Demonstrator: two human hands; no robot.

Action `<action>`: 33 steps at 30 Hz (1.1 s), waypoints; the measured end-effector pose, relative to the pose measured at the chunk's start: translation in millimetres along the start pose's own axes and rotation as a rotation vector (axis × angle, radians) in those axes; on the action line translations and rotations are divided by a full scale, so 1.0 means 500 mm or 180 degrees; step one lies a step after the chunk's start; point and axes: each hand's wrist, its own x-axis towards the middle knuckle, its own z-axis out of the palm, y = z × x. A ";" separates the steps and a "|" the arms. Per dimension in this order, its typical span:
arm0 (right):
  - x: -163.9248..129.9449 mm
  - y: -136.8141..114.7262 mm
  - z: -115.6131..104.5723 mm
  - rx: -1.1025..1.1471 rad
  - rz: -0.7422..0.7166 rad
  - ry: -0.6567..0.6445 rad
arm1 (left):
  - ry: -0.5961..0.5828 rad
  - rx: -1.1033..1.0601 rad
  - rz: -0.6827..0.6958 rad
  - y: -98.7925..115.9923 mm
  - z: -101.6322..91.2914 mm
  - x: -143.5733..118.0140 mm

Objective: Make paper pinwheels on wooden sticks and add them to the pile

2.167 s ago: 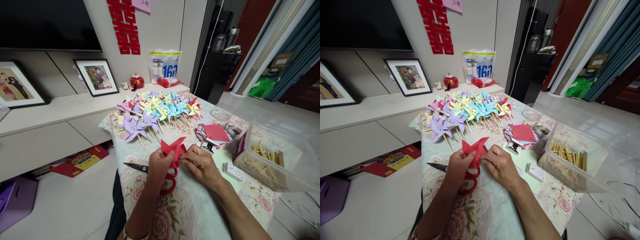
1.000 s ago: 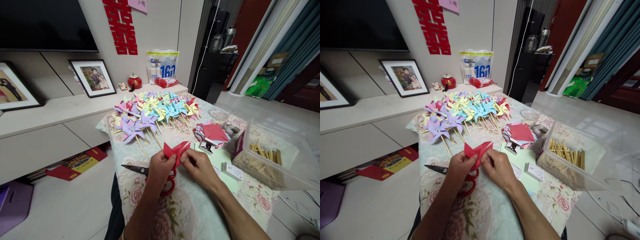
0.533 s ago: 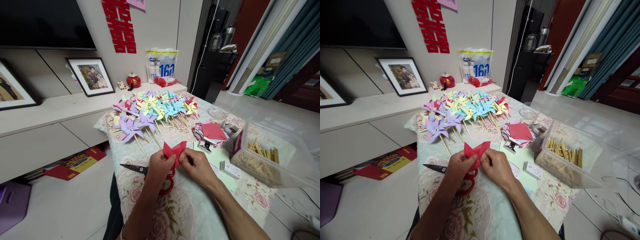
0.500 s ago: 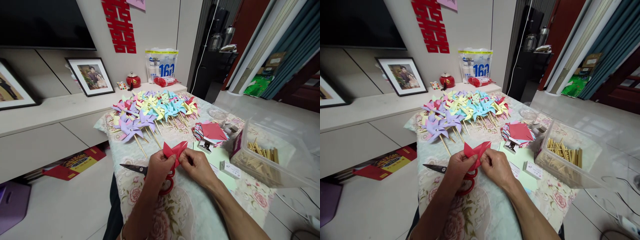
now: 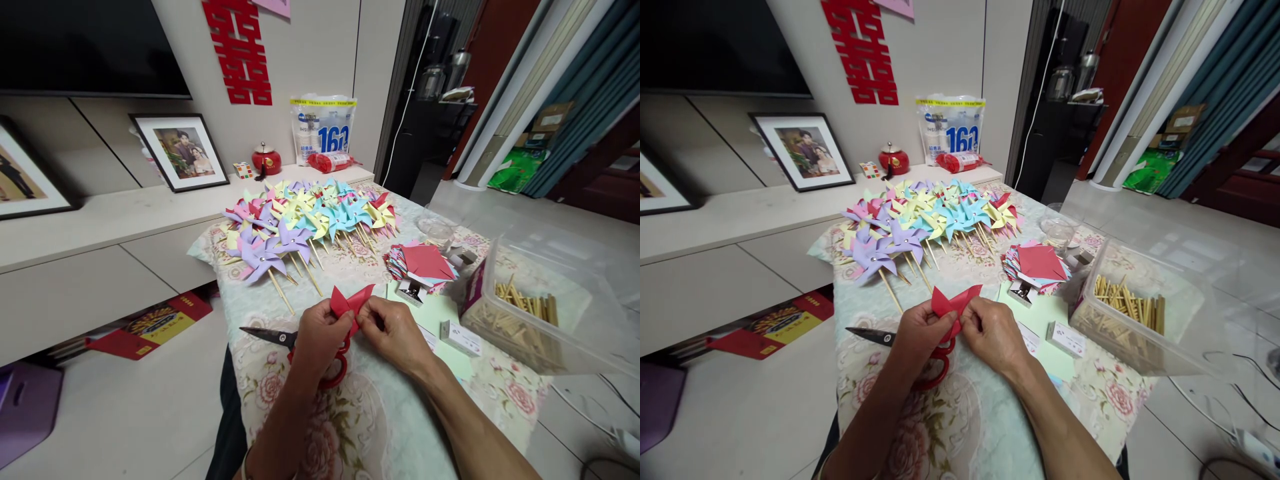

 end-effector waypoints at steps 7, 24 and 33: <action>-0.002 0.001 -0.002 0.0081 0.0106 -0.0037 | -0.0095 0.0014 -0.0043 -0.002 0.000 0.000; -0.003 -0.006 -0.006 0.0490 0.0237 0.0120 | -0.0066 -0.0165 -0.0295 0.021 0.000 -0.006; 0.000 0.025 -0.031 0.2366 0.0346 0.0858 | -0.1017 -0.0136 -0.0741 0.061 -0.047 -0.003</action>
